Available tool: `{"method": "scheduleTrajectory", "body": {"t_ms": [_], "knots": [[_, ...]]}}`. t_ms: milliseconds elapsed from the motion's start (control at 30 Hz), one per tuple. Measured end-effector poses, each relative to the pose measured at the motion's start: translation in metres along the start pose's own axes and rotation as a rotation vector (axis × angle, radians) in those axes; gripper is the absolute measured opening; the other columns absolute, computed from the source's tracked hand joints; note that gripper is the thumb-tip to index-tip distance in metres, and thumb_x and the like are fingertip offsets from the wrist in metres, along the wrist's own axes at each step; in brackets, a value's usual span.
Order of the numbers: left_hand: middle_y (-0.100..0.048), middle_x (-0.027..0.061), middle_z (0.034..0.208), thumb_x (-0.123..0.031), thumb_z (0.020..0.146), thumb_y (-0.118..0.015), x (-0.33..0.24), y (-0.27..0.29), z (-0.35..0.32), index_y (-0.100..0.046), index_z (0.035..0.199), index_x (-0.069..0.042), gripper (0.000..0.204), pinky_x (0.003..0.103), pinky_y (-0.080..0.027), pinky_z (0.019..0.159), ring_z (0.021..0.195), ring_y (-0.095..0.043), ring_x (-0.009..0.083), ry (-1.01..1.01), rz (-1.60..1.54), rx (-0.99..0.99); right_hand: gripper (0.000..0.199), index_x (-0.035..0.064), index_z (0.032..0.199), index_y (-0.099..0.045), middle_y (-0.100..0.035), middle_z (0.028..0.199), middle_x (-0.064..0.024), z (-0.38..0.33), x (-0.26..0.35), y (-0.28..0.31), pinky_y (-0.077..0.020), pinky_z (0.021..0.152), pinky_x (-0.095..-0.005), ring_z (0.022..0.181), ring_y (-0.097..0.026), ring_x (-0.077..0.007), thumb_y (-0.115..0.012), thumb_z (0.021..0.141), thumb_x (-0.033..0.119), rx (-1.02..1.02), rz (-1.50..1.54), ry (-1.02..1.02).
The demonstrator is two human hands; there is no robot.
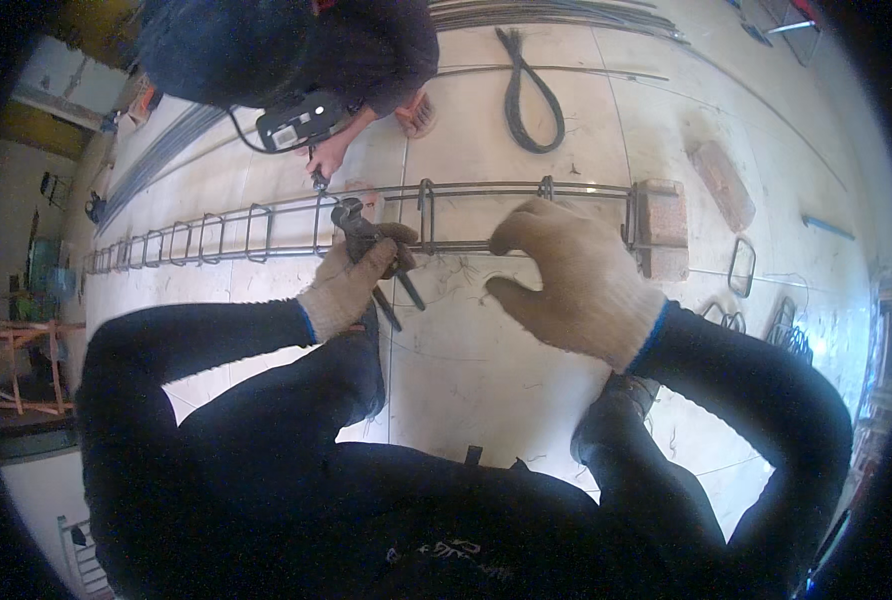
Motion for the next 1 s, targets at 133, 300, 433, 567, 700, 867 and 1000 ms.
{"method": "scheduleTrajectory", "body": {"t_ms": [133,300,433,567,700,867,1000], "knots": [[-0.074,0.0065,0.109,-0.027,0.113,-0.052,0.02,-0.007,-0.008,-0.068,0.127,-0.003,0.032,0.034,-0.052,0.091,0.101,-0.065,0.0166,0.024,-0.058,-0.2,0.072,-0.0013,0.133,-0.063,-0.066,0.13,-0.023,0.035,0.025,-0.049,-0.0497,0.109,-0.0485,0.123,-0.063,-0.0409,-0.093,0.073,0.026,-0.003,-0.099,0.076],[-0.072,0.0035,0.102,-0.028,0.114,-0.053,0.045,0.006,-0.008,-0.066,0.126,-0.005,0.03,0.03,-0.052,0.083,0.094,-0.064,0.014,-0.001,-0.131,-0.51,0.064,-0.001,0.131,-0.062,-0.07,0.116,-0.0267,0.068,0.046,-0.138,-0.0531,0.1,-0.0497,0.112,-0.068,-0.0426,-0.088,0.081,0.03,0.12,-0.062,-0.134],[-0.071,0.0089,0.108,-0.041,0.115,-0.048,0.053,0.016,0.008,-0.059,0.135,-0.004,0.044,0.033,-0.053,0.082,0.096,-0.064,0.0174,0.113,-0.495,-0.767,0.035,-0.0008,0.118,-0.064,-0.071,0.095,-0.0227,0.036,0.044,-0.226,-0.0562,0.073,-0.0435,0.083,-0.072,-0.036,-0.07,0.098,0.028,0.148,0.277,-0.288],[-0.07,0.0087,0.107,-0.048,0.111,-0.055,0.06,0.026,0.003,-0.059,0.135,-0.007,0.048,0.039,-0.056,0.085,0.096,-0.068,0.0214,0.174,-0.79,-0.728,0.035,-0.0011,0.11,-0.064,-0.065,0.082,-0.0104,0.023,0.038,-0.256,-0.0511,0.058,-0.0367,0.063,-0.062,-0.0227,-0.056,0.109,0.033,0.16,1.359,-0.381],[-0.069,0.013,0.106,-0.063,0.104,-0.058,0.086,0.066,-0.003,-0.059,0.136,-0.007,0.065,0.043,-0.058,0.095,0.102,-0.072,0.0279,0.167,-1.462,0.026,0.034,-0.0021,0.111,-0.065,-0.063,0.083,-0.0078,0.022,0.017,-0.255,-0.0495,0.064,-0.0347,0.067,-0.059,-0.0189,-0.054,0.111,0.03,0.539,1.5,-0.682],[-0.066,0.0196,0.138,-0.058,0.11,-0.045,0.04,0.059,-0.02,-0.057,0.143,-0.005,0.064,0.049,-0.054,0.11,0.121,-0.069,0.0364,0.555,-0.846,0.079,0.025,0.0,0.1,-0.071,-0.073,0.088,-0.0174,0.02,-0.059,-0.209,-0.0545,0.069,-0.0408,0.073,-0.069,-0.0295,-0.061,0.105,0.022,-0.066,0.527,-0.274],[-0.071,0.0183,0.12,-0.044,0.113,-0.049,0.06,0.045,-0.027,-0.063,0.131,-0.004,0.046,0.042,-0.059,0.095,0.106,-0.072,0.028,0.299,-0.075,0.336,0.013,-0.0019,0.104,-0.072,-0.073,0.09,-0.0208,-0.003,-0.068,-0.101,-0.0576,0.077,-0.0395,0.086,-0.074,-0.0357,-0.066,0.102,0.009,0.039,0.128,-0.009]]}}
Point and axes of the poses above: each hand's wrist, its own z-axis towards the middle knuckle, its own y-axis out of the back of the hand, x = y × z, the point moved 3 cm from there along z, towards the middle knuckle
